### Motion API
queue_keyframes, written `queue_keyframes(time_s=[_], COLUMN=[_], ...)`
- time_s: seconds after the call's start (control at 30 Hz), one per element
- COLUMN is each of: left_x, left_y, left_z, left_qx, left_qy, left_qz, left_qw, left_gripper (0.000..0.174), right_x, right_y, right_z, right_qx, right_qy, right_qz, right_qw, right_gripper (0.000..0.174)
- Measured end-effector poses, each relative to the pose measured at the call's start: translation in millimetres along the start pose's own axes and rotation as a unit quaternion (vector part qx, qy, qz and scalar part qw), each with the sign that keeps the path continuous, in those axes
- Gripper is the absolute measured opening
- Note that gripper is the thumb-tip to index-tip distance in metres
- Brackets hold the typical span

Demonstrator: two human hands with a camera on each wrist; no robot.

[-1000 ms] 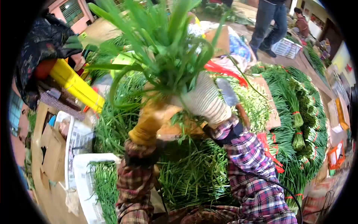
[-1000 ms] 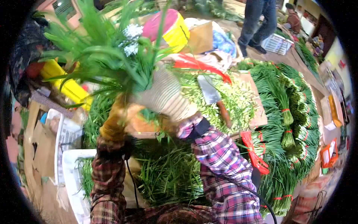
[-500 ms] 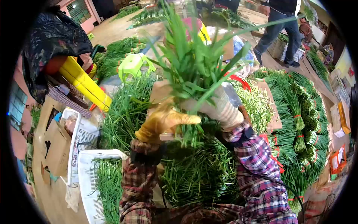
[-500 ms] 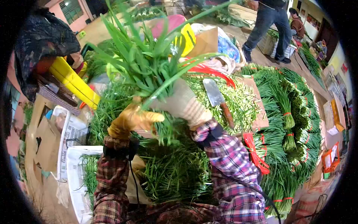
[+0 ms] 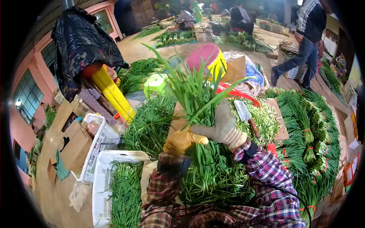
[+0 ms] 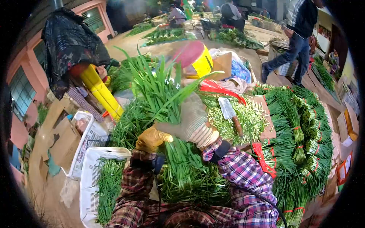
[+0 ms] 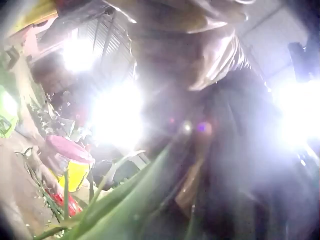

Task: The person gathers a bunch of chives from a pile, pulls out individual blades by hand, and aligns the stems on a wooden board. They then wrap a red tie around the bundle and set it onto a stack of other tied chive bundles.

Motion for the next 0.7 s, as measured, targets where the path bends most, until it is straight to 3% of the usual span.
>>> queue_keyframes(time_s=[0.03, 0.13, 0.27, 0.3, 0.33, 0.37, 0.4, 0.43, 0.47, 0.5, 0.53, 0.57, 0.6, 0.67, 0.7], left_x=[1, 5, 11, 15, 17, 19, 20, 22, 23, 25, 27, 23, 24, 24, 25], left_y=[-18, -12, -25, -31, -32, -31, -32, -35, -33, -36, -40, -40, -42, -52, -59], left_z=[-13, -31, -15, -14, -16, -14, -15, -45, -38, -25, -10, 0, 12, 0, 9], left_qx=[0.246, 0.164, 0.183, 0.271, 0.272, 0.229, 0.186, 0.298, 0.301, 0.338, 0.374, 0.338, 0.342, 0.333, 0.355], left_qy=[0.081, 0.034, 0.103, 0.131, 0.134, 0.145, 0.156, 0.084, 0.086, 0.105, 0.125, 0.092, 0.095, 0.077, 0.085], left_qz=[0.035, -0.026, 0.016, 0.022, 0.021, 0.022, 0.022, 0.013, 0.008, 0.029, 0.051, 0.062, 0.061, 0.114, 0.131], left_qw=[0.965, 0.986, 0.978, 0.953, 0.953, 0.962, 0.97, 0.951, 0.95, 0.935, 0.918, 0.935, 0.933, 0.933, 0.922], left_gripper=[0.036, 0.034, 0.035, 0.034, 0.034, 0.039, 0.045, 0.058, 0.058, 0.063, 0.068, 0.067, 0.067, 0.069, 0.07], right_x=[2, 1, 7, 8, 8, 12, 23, 22, 21, 3, -5, -14, -11, -16, -18], right_y=[-9, -19, -19, -13, -13, -29, -47, -40, -31, -29, -27, -24, -23, -23, -29], right_z=[-7, -6, -5, -6, -9, -25, -33, -37, -41, -50, -57, -59, -66, -81, -92], right_qx=[0.012, 0.032, 0.122, 0.106, 0.105, -0.061, -0.223, -0.308, -0.286, -0.384, -0.468, -0.547, -0.606, -0.574, -0.533], right_qy=[-0.012, -0.052, -0.054, -0.074, -0.076, -0.153, -0.225, -0.256, -0.296, -0.238, -0.257, -0.266, -0.349, -0.378, -0.375], right_qz=[0.033, 0.109, 0.096, 0.061, 0.063, 0.162, 0.253, 0.206, 0.235, 0.17, 0.114, 0.057, 0.01, -0.001, 0.02], right_qw=[0.999, 0.992, 0.986, 0.99, 0.99, 0.973, 0.914, 0.893, 0.88, 0.876, 0.838, 0.792, 0.714, 0.727, 0.758], right_gripper=[0.074, 0.076, 0.077, 0.068, 0.068, 0.062, 0.056, 0.042, 0.039, 0.037, 0.036, 0.036, 0.036, 0.032, 0.031])
Point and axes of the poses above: each hand's wrist, its own x-axis away from the middle knuckle, its own y-axis out of the back of the hand, z = x × y, the point moved 9 cm from there along -x, towards the middle knuckle, and after that the axes turned 2 degrees about -x, right-handed, at the moved point
